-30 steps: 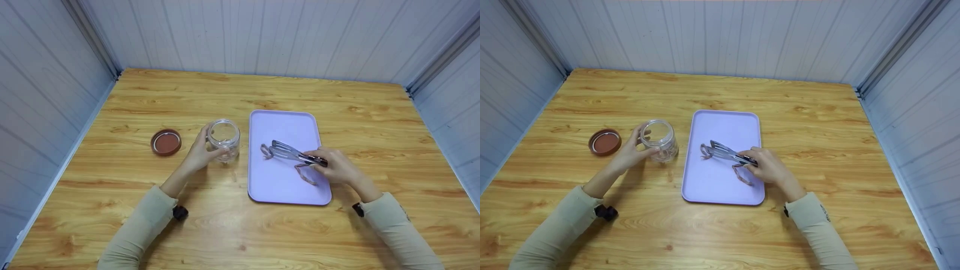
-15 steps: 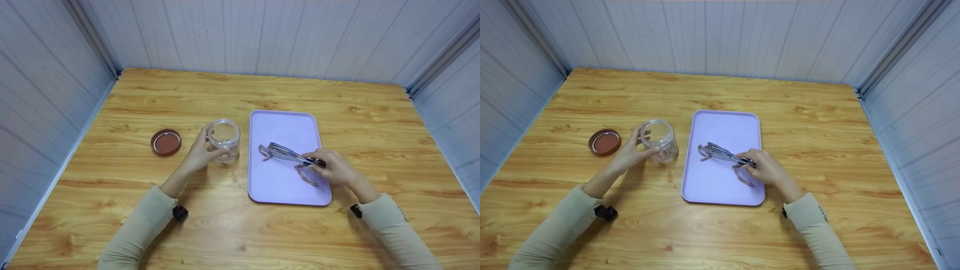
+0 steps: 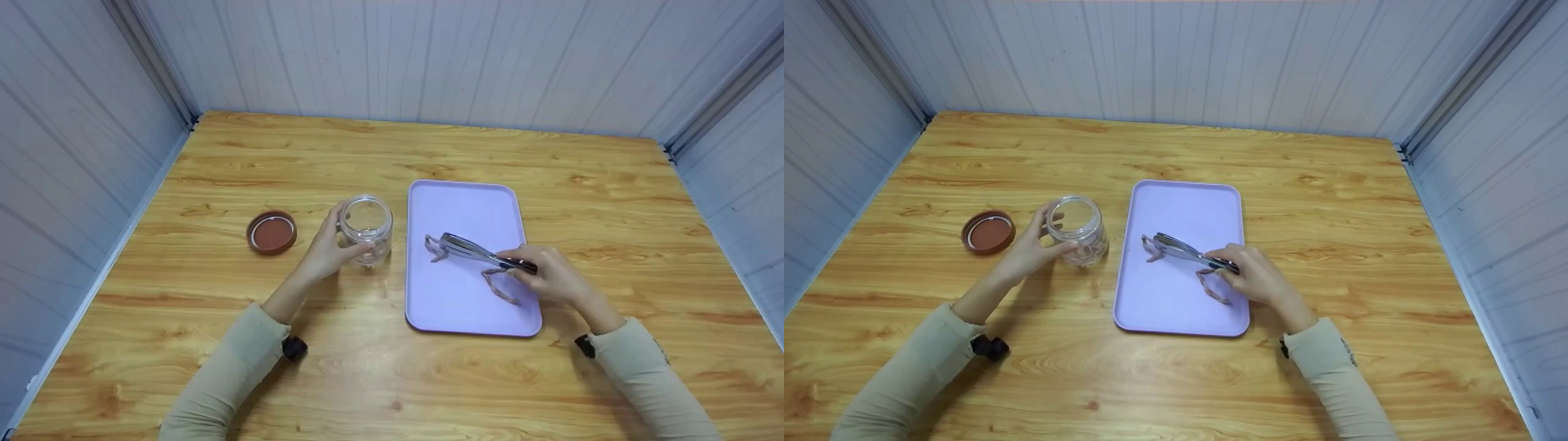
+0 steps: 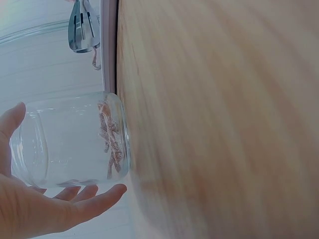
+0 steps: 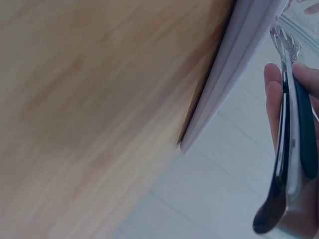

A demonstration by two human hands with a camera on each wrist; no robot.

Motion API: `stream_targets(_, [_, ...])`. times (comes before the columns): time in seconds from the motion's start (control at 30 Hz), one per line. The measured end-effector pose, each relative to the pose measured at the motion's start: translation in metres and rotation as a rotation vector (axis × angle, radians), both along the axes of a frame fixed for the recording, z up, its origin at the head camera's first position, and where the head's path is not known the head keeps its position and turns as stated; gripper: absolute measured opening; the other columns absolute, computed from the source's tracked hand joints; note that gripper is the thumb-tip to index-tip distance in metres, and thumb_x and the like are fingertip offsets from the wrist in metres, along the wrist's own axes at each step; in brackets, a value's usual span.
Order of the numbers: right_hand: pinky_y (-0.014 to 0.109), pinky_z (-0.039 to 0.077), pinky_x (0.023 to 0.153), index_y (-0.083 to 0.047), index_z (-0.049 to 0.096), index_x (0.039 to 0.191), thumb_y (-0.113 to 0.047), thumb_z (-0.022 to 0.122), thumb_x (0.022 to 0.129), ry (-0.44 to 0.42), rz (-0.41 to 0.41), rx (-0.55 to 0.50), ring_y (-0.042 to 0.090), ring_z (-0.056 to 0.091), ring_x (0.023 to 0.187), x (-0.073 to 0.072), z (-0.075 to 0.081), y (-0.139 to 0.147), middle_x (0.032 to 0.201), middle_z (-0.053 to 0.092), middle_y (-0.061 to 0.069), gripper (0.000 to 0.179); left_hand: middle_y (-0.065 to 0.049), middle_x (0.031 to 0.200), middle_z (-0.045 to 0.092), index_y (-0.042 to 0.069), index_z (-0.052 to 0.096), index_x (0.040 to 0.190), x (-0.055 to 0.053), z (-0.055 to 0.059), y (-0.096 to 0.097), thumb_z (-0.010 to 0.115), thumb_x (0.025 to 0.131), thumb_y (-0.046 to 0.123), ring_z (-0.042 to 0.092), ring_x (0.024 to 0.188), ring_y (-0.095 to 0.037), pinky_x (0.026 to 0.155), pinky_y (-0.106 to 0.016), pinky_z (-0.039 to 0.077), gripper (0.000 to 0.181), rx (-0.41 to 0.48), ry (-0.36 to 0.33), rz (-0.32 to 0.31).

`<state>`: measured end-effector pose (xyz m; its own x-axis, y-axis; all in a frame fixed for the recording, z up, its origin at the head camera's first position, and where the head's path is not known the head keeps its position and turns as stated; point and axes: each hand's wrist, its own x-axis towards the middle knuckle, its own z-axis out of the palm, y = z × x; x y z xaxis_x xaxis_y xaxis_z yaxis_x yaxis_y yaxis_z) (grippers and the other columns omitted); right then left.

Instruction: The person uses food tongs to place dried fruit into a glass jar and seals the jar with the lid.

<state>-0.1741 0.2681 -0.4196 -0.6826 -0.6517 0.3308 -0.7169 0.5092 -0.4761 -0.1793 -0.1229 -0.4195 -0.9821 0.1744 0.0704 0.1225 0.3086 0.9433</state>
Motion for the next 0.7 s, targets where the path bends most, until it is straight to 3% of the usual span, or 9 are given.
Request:
stream_targets(0.17, [0.023,0.042,0.05,-0.008,0.064,0.105,0.002,0.067,0.074,-0.01,-0.011,-0.01,0.007,0.049,0.06,0.001,0.003,0.003,0.083,0.062,-0.002,0.033,-0.014,0.136,0.028,0.009,0.02,0.138,0.002,0.005,0.001,0.075,0.07,0.024,0.032,0.118,-0.035,0.096,-0.049,0.022,0.088,0.002,-0.011,-0.001])
stream_targets(0.4, [0.022,0.042,0.049,-0.008,0.064,0.105,0.003,0.065,0.075,-0.012,-0.02,-0.015,0.008,0.049,0.059,0.002,0.008,0.007,0.082,0.06,-0.002,0.033,-0.021,0.135,0.026,0.001,0.019,0.137,0.015,0.028,0.005,0.072,0.073,0.012,0.03,0.118,-0.039,0.097,-0.053,0.019,0.083,0.019,-0.022,-0.014])
stream_targets(0.7, [0.02,0.04,0.047,-0.005,0.064,0.104,0.008,0.063,0.073,0.01,-0.018,-0.011,0.006,0.048,0.056,0.002,0.013,0.01,0.078,0.06,-0.002,0.034,-0.014,0.136,0.029,0.011,0.02,0.138,0.001,0.002,0.0,0.075,0.07,0.028,0.034,0.117,-0.033,0.096,-0.049,0.023,0.089,-0.023,-0.001,0.006])
